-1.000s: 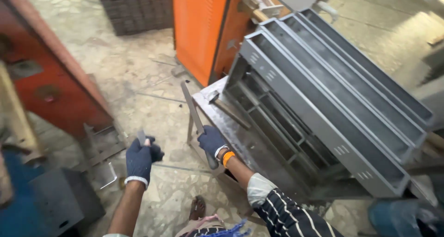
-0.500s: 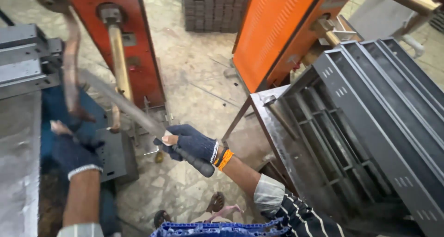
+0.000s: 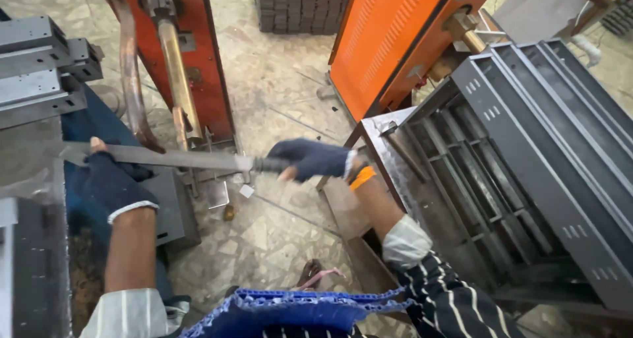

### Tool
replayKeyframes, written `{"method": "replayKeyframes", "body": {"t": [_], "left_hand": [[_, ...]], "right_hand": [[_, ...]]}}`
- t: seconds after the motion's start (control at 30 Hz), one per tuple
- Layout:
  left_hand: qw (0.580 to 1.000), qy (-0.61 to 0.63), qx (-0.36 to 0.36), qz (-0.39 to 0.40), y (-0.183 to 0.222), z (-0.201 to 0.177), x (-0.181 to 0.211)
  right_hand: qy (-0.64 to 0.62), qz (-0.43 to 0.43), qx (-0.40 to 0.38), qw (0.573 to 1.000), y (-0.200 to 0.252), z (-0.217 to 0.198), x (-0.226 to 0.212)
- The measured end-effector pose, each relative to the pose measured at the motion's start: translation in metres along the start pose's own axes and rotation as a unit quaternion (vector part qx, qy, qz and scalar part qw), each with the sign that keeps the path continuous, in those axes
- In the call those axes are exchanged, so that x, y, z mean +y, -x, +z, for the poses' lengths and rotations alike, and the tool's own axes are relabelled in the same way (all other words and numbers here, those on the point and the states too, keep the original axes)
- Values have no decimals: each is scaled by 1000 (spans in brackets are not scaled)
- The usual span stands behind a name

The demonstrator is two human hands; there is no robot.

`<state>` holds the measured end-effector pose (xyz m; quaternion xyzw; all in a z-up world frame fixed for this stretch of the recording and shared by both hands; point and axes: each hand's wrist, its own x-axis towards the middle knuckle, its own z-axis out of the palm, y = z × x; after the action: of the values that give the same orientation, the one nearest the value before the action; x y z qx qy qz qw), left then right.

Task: Spot welding metal frame components and stacking the completed assemblies.

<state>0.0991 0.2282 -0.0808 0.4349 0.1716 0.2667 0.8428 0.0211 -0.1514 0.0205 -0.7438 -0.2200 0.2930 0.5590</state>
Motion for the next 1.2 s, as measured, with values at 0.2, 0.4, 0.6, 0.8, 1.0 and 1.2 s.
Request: {"method": "replayKeyframes", "body": {"t": [0.2,0.4,0.6,0.8,1.0,1.2], "left_hand": [[996,-20,-23,-87,44,7,-3],[990,3,13,-138,57,0,1],[995,-59,66,-39,34,-16,45],[995,-38,-36,-87,72,-15,46],[987,-107,-68,-95,91,7,28],[996,-14,11,-84,-43,-115,50]], "right_hand": [[-6,-100,272,957,15,-42,17],[-87,-162,467,865,-3,-17,14],[-150,-166,430,875,-20,18,4],[-121,-132,493,851,-9,17,33],[-151,-163,636,739,-3,6,36],[-3,-189,492,850,-80,128,3]]}}
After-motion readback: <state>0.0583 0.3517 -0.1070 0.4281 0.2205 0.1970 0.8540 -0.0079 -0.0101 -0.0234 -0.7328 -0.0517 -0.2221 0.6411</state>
